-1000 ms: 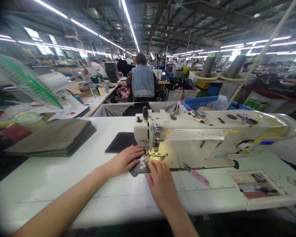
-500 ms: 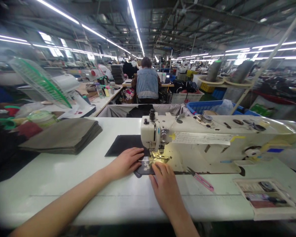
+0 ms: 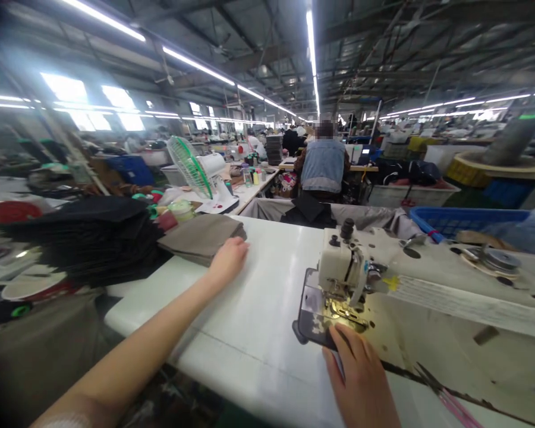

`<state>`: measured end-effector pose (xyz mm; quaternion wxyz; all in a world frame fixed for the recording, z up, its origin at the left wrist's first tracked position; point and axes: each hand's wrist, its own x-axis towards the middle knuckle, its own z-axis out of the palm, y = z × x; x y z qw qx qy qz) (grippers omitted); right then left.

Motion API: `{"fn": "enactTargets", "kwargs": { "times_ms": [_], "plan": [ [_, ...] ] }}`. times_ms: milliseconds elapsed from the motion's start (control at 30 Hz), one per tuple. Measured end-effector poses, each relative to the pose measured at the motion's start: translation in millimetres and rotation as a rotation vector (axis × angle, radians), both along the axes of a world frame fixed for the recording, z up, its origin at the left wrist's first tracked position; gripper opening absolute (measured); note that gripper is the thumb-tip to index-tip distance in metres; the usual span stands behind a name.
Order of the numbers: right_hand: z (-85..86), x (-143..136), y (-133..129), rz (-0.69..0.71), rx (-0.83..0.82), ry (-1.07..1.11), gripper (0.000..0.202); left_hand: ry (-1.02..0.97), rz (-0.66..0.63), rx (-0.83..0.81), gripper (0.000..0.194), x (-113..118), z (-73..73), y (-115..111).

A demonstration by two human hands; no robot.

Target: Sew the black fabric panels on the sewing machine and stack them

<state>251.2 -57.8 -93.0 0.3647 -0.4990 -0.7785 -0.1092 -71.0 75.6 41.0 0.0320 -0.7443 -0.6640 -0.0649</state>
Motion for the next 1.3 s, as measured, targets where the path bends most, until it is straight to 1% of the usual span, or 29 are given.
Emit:
{"fn": "enactTargets", "kwargs": {
  "times_ms": [67,100,133,200,300,400,467,600,667,733,767,833,867,933,967,1000,1067,1100,1167,1233,1300],
  "plan": [
    [0.2,0,0,-0.001,0.012,-0.016,0.039,0.010,0.147,-0.009,0.027,-38,16.0,11],
    [0.3,0,0,-0.004,0.014,-0.022,0.040,0.008,0.187,-0.036,0.022,-54,21.3,16],
    [0.4,1,0,-0.007,0.014,-0.027,0.041,0.001,0.208,-0.069,0.019,-69,24.4,21],
    [0.3,1,0,-0.006,0.013,-0.031,0.041,-0.025,0.213,-0.133,0.025,-88,25.4,30],
    [0.1,2,0,0.001,0.010,-0.030,0.041,-0.094,0.212,-0.178,0.029,-98,19.1,40],
    [1.6,2,1,0.001,0.026,-0.040,0.040,-0.200,0.231,-0.163,0.029,-100,12.7,45],
    [3.0,2,1,0.007,0.046,-0.051,0.040,-0.293,0.248,-0.133,0.027,-105,11.0,45],
    [3.2,3,1,0.014,0.058,-0.052,0.040,-0.475,0.261,-0.033,0.022,-122,16.2,41],
    [2.5,3,1,0.004,0.043,-0.040,0.040,-0.527,0.230,0.035,0.017,-125,22.0,37],
    [3.6,1,1,-0.004,0.027,-0.025,0.039,-0.557,0.147,0.094,0.015,-118,26.3,31],
    [5.9,0,0,-0.007,0.025,-0.016,0.038,-0.568,0.082,0.108,0.013,-109,26.7,26],
    [15.5,-7,-5,0.005,0.032,-0.001,0.034,-0.588,-0.079,0.088,0.010,-80,22.0,11],
    [23.0,-12,-8,0.019,0.042,0.006,0.033,-0.596,-0.173,0.044,0.009,-62,16.9,0],
    [42.0,-24,-19,0.081,0.055,0.005,0.039,-0.606,-0.363,-0.069,0.011,-21,2.8,-29],
    [52.4,-31,-24,0.119,0.061,-0.007,0.045,-0.596,-0.526,-0.159,0.012,-1,-4.9,-46],
    [62.1,-37,-30,0.178,0.060,-0.037,0.051,-0.583,-0.648,-0.245,0.014,18,-12.2,-64],
    [76.6,-46,-41,0.319,-0.015,-0.130,0.063,-0.560,-0.779,-0.341,0.015,47,-23.5,-100],
    [80.3,-47,-46,0.363,-0.078,-0.165,0.070,-0.550,-0.817,-0.347,0.018,57,-27.0,-116],
    [80.1,-41,-54,0.388,-0.237,-0.206,0.077,-0.535,-0.882,-0.399,0.019,68,-29.1,-142],
    [74.6,-26,-62,0.360,-0.397,-0.205,0.074,-0.538,-0.924,-0.458,0.018,69,-25.4,-161],
    [72.8,-7,-72,0.325,-0.553,-0.162,0.066,-0.567,-0.931,-0.550,0.019,66,-16.4,-172]
  ]
}}
